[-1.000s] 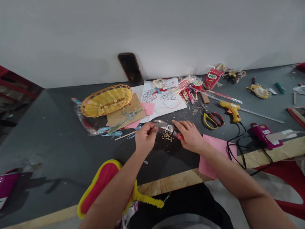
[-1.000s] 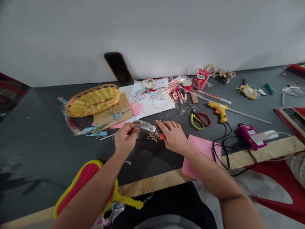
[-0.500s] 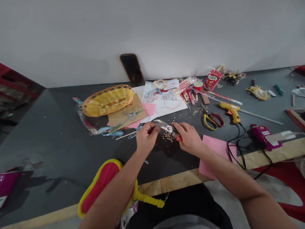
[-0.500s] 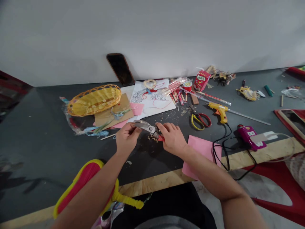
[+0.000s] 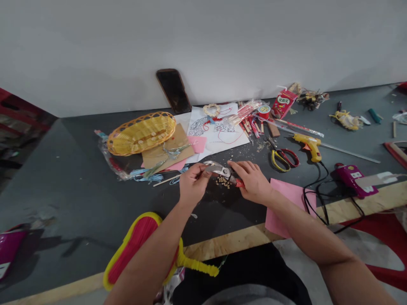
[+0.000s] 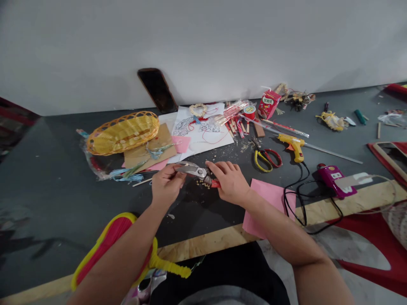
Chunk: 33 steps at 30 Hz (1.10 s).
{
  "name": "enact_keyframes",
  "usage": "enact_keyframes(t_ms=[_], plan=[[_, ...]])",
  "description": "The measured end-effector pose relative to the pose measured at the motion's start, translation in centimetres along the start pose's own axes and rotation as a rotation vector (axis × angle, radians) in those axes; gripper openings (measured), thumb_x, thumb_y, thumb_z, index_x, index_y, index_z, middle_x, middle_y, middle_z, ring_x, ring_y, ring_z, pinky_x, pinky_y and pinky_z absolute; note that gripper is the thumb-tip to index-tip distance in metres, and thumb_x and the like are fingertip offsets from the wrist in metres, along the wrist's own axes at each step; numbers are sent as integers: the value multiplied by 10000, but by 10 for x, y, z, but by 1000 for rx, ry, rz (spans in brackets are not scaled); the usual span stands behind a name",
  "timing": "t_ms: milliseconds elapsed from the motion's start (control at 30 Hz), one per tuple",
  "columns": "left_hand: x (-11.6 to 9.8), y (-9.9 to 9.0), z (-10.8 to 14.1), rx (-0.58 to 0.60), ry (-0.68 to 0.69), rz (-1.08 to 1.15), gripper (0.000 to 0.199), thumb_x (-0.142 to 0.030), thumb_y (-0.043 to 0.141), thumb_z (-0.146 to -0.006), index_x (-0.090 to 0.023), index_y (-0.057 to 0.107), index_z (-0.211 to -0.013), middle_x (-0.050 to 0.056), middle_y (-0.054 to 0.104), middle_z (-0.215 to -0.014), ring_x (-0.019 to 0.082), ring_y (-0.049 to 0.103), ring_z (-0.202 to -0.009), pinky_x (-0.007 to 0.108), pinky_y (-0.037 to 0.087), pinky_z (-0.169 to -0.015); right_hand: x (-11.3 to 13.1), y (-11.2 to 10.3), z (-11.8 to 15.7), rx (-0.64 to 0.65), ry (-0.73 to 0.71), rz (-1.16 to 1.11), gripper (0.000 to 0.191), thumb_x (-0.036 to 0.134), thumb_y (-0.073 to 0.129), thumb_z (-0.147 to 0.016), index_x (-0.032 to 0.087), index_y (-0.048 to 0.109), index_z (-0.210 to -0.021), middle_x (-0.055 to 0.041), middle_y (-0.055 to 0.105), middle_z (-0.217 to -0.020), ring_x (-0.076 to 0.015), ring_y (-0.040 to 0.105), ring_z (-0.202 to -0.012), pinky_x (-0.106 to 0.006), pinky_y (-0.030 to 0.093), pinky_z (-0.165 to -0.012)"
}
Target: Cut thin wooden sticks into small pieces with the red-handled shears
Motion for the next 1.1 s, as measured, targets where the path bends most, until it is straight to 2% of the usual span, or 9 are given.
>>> enact_keyframes(t_ms=[200,333,467,567,667,833,1100], plan=[[0,0,0,-1,-41,-38,257,-361,621,-871,-178,724,-720,-24,571,-535,103,450,-482,232,342,-488,2,3,1,13,53,-12,651,119,499,-838,205,439,-1481,-145,605,-1290,-292,546,-1164,-422,433,-942],[-3,0,-1,-9,-53,-56,229,-338,608,-866,-184,716,-736,-25,575,-528,123,504,-517,241,385,-524,3,2,2,19,87,-10,574,136,476,-869,210,482,-1438,-142,625,-1225,-287,575,-1116,-411,442,-911],[-3,0,0,-10,-34,-78,274,-373,598,-888,-174,711,-737,-18,573,-528,115,499,-498,238,381,-511,2,0,2,12,70,15,648,131,506,-835,205,443,-1475,-148,600,-1295,-299,546,-1163,-434,429,-931],[2,4,1,32,-58,-3,302,-392,570,-916,-163,715,-782,-17,567,-511,100,448,-424,231,342,-444,-1,-1,1,8,32,21,749,119,525,-797,193,371,-1526,-153,560,-1375,-306,509,-1214,-453,415,-967],[6,7,2,72,-61,35,309,-390,569,-923,-162,719,-779,9,633,-587,91,441,-428,229,335,-434,-3,0,1,11,16,16,772,114,527,-780,193,365,-1531,-149,566,-1362,-305,504,-1207,-460,410,-981],[7,6,2,66,-54,-2,321,-418,588,-924,-169,736,-788,18,665,-627,92,454,-454,229,342,-455,-3,0,0,7,-3,-5,776,96,512,-764,184,379,-1523,-154,568,-1337,-302,503,-1190,-455,422,-972],[2,9,2,95,-45,63,380,-468,561,-949,-165,729,-795,-2,553,-513,100,431,-423,236,324,-433,-2,-1,1,-5,-39,-69,778,125,521,-759,189,371,-1520,-148,556,-1358,-300,499,-1196,-455,431,-968]])
Point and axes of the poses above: each hand's wrist, its own z-axis away from the middle knuckle, its own y-axis out of the palm, x = y × z, the point moved 8 cm from there along -z, towards the middle knuckle
